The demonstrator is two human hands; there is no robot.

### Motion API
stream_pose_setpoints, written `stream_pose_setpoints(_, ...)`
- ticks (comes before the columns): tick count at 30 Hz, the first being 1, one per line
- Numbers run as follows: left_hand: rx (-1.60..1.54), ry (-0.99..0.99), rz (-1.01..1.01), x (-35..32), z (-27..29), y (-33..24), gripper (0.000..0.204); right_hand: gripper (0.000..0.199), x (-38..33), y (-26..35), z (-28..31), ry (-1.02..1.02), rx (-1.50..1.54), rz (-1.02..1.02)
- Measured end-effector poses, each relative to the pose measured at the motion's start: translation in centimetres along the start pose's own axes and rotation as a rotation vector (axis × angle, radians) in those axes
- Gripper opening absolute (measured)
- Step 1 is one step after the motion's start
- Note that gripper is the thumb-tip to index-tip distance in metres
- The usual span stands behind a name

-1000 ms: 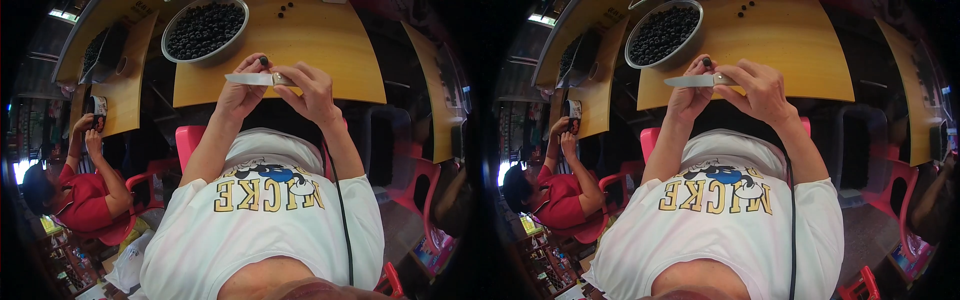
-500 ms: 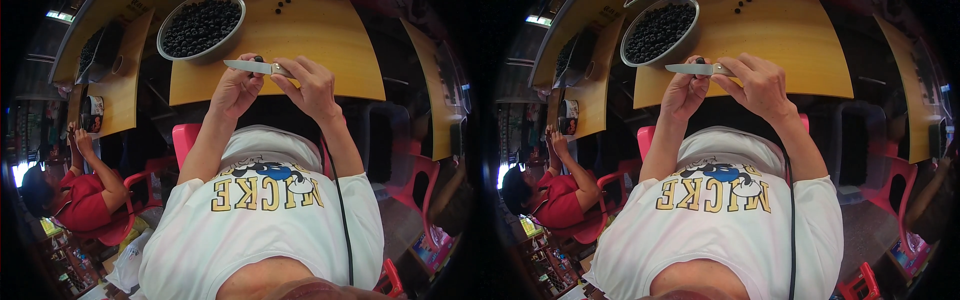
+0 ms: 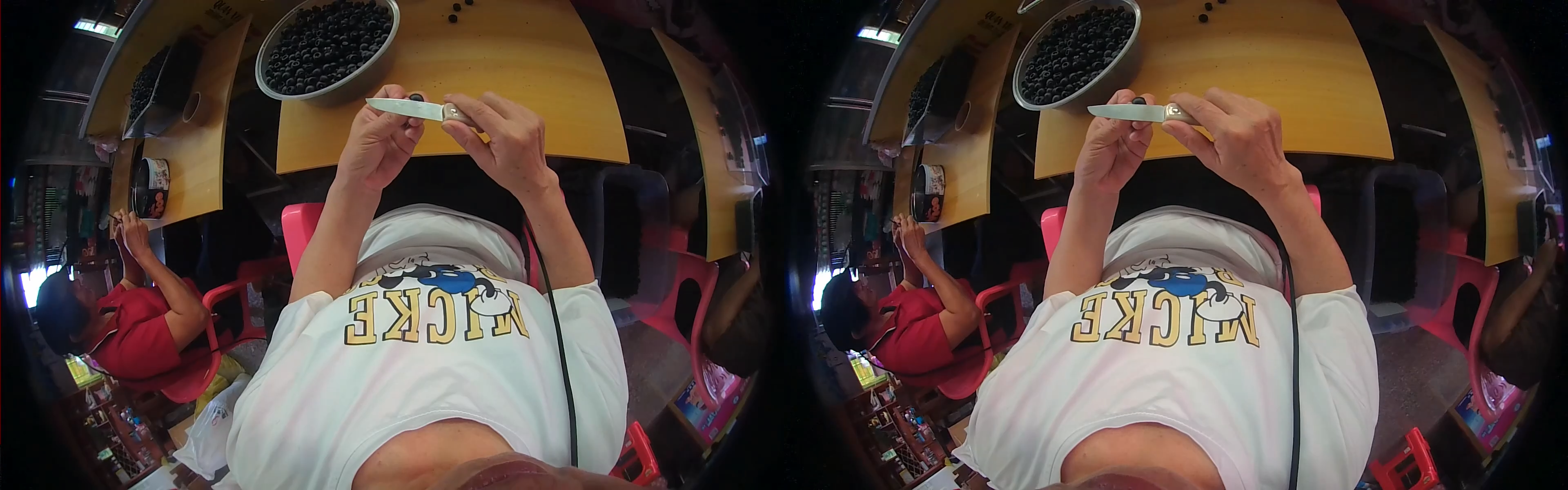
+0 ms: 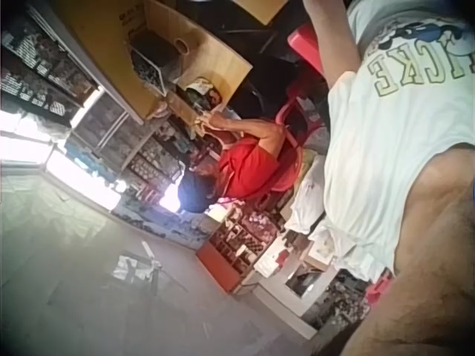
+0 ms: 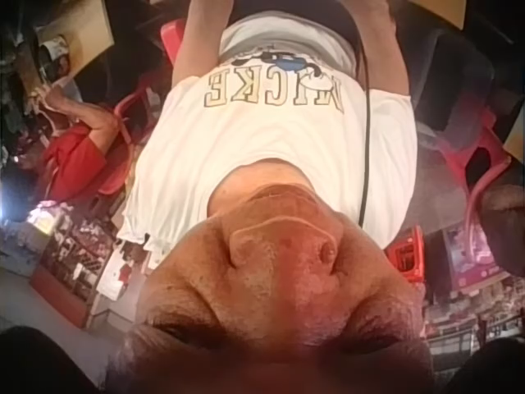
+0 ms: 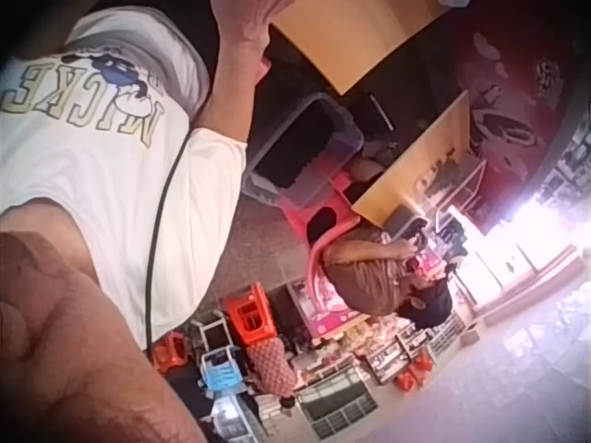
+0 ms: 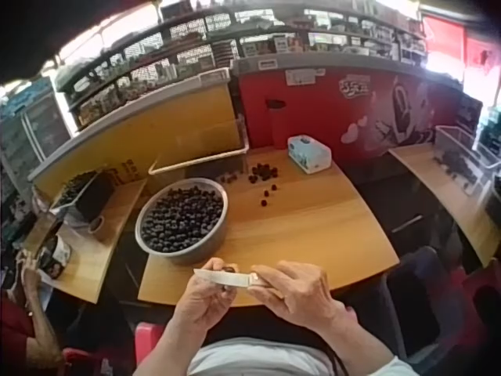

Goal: Using a small knife to pit or slice small black fruits and placing them in a container.

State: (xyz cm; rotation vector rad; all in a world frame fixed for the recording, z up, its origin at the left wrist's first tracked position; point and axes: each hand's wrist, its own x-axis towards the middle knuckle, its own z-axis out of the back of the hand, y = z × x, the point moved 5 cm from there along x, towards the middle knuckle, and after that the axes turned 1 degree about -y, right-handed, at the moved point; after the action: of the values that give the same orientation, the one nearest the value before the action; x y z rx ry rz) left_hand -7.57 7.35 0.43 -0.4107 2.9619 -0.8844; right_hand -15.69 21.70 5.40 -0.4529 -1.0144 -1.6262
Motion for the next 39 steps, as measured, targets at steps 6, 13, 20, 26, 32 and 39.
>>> stream_pose_setpoints(6, 0.013, 0.100, -0.012, -0.8, -0.9, -0.8, 0.012, 0.026, 0.0, -1.2, -0.1, 0.017, -0.010, 0.039)
stream_pose_setpoints(13, -0.183, -0.059, 0.058, -0.6, -0.6, -0.1, 0.024, 0.032, -1.2, -6.8, 1.0, -0.248, 0.114, -0.483)
stream_pose_setpoints(20, -0.154, 0.078, 0.203, -1.4, -1.1, 0.5, 0.022, 0.032, -1.8, -8.2, -0.2, -0.191, 0.100, -0.526)
stream_pose_setpoints(26, 0.089, 0.084, 0.205, 0.2, -2.2, -2.7, 0.009, 0.033, -2.0, -8.2, 0.1, -0.221, 0.141, -0.557)
stream_pose_setpoints(32, 0.266, -0.250, -0.170, 15.4, -3.1, -15.7, 0.024, 0.034, -2.0, -8.3, -0.1, -0.210, 0.194, -0.584)
stream_pose_setpoints(39, 1.077, 0.175, -0.231, 16.9, -5.0, -22.3, 0.064, 0.034, -2.0, -8.5, 0.1, -0.237, 0.251, -0.609)
